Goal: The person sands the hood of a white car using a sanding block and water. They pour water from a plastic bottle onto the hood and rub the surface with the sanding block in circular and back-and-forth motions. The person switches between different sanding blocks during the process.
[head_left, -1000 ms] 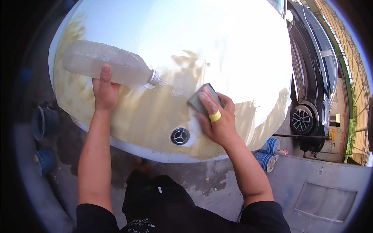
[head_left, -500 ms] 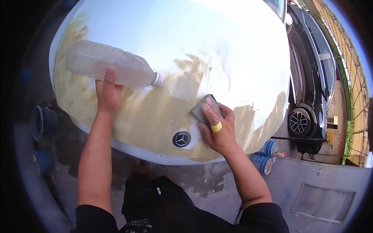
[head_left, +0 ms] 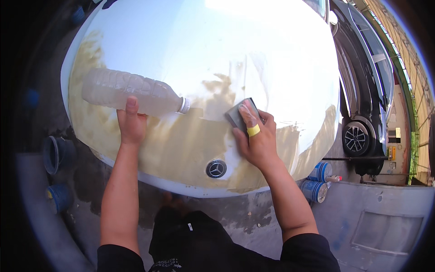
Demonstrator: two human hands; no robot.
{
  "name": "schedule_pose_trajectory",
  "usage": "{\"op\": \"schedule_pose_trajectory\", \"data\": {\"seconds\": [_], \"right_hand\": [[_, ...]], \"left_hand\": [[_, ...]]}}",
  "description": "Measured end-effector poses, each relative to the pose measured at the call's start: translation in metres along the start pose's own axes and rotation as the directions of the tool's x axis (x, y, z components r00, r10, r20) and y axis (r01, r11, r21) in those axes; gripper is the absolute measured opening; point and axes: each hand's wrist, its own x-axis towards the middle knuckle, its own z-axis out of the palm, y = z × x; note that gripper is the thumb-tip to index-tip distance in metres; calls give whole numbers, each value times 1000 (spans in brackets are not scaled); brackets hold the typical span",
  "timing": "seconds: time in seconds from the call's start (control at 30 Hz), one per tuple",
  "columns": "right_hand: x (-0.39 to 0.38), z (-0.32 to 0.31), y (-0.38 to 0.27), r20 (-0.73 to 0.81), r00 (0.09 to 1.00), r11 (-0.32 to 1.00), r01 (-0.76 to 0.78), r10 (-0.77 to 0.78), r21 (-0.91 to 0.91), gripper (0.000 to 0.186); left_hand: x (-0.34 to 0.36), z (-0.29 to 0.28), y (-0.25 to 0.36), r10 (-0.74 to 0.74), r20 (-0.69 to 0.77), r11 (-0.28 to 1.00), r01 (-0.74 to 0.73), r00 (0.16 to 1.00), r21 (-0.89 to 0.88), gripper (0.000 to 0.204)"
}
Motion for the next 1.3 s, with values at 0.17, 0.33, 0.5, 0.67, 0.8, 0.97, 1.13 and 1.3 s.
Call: {"op": "schedule_pose_trajectory", "data": {"seconds": [0.17,0.33,0.5,0.67,0.8,0.97,1.13,1.3], "right_hand": [[12,-2,6,-53,998,999,-33,31,-33,56],[152,19,4,52,931,919,-346,362,-191,48],[102,47,-48,-120,926,923,-370,358,-108,52],[33,68,-128,-200,901,907,-409,385,-97,57],[101,55,-90,-246,795,801,-590,554,-104,58],[136,54,-76,-272,690,710,-703,671,-35,55],[59,94,-182,-290,766,790,-611,574,-50,58],[120,69,-97,-337,696,722,-689,635,-63,53]], "left_hand": [[2,1,-5,29,14,999,-29,999,27,76],[4,-5,3,2,25,998,-3,1000,70,74],[9,-2,10,-104,54,994,102,993,38,71],[61,0,31,-138,239,990,128,961,57,67],[122,11,27,-143,378,987,102,915,127,66],[184,34,18,-142,506,978,41,851,207,65],[213,49,5,-112,589,973,-32,800,229,66],[213,56,-7,-120,556,987,38,822,158,71]]}}
